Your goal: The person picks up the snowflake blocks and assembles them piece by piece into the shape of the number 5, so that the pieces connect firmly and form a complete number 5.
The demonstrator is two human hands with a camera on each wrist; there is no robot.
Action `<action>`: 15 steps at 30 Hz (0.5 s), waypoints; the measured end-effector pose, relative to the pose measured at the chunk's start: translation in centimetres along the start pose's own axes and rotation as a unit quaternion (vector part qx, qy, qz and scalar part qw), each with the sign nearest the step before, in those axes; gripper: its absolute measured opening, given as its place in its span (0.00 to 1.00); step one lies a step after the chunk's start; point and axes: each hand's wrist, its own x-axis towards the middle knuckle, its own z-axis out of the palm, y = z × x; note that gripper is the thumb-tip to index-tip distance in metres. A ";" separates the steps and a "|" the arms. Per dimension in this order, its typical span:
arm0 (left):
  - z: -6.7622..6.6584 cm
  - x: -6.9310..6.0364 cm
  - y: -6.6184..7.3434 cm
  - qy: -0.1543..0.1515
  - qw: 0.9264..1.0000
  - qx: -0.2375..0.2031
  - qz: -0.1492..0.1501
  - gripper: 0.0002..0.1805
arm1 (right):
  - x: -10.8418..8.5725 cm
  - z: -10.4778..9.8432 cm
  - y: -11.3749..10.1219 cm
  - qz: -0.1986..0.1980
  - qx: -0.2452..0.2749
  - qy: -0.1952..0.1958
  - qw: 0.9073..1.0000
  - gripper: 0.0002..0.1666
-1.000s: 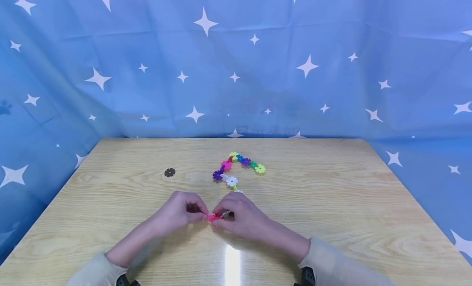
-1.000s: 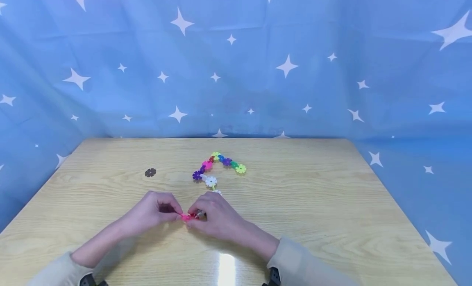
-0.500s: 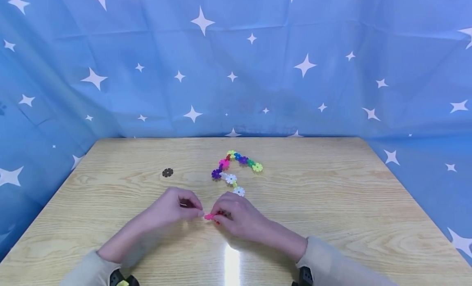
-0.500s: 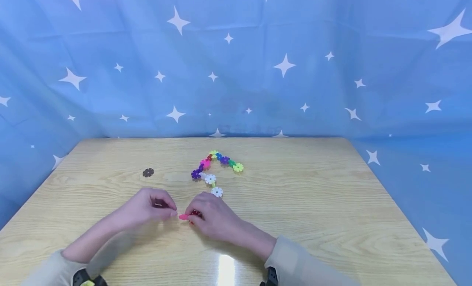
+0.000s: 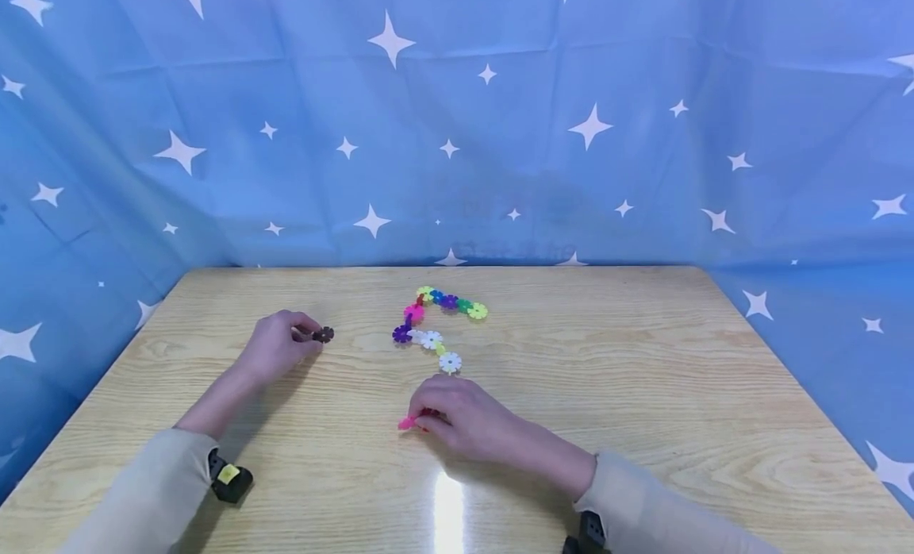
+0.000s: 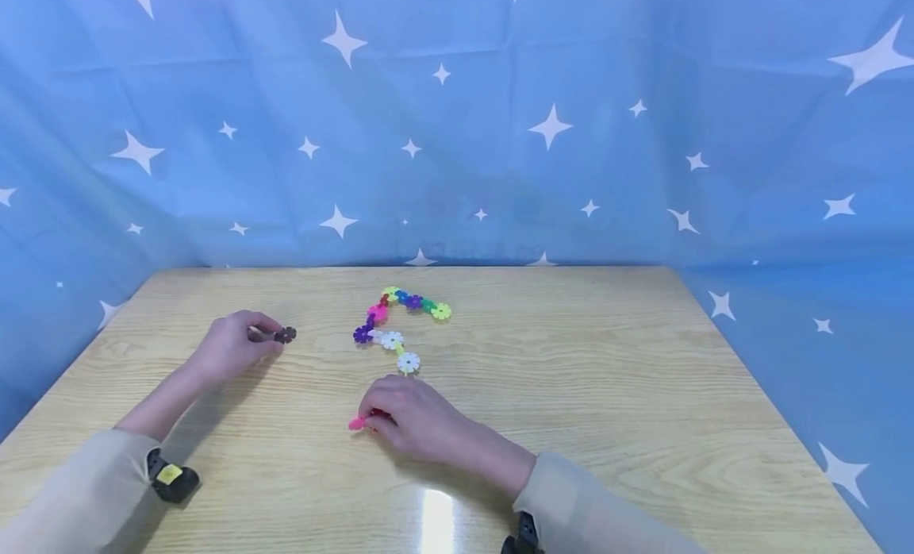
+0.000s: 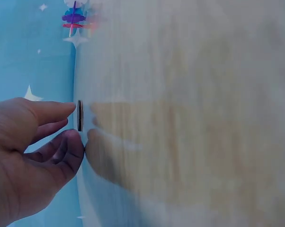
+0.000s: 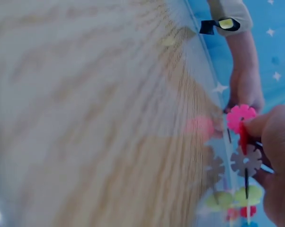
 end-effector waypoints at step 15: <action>0.5 0.9 0.3 -0.087 0.996 -0.003 0.033 0.15 | -0.1 -0.8 -0.1 0.058 0.025 -0.049 0.997 0.02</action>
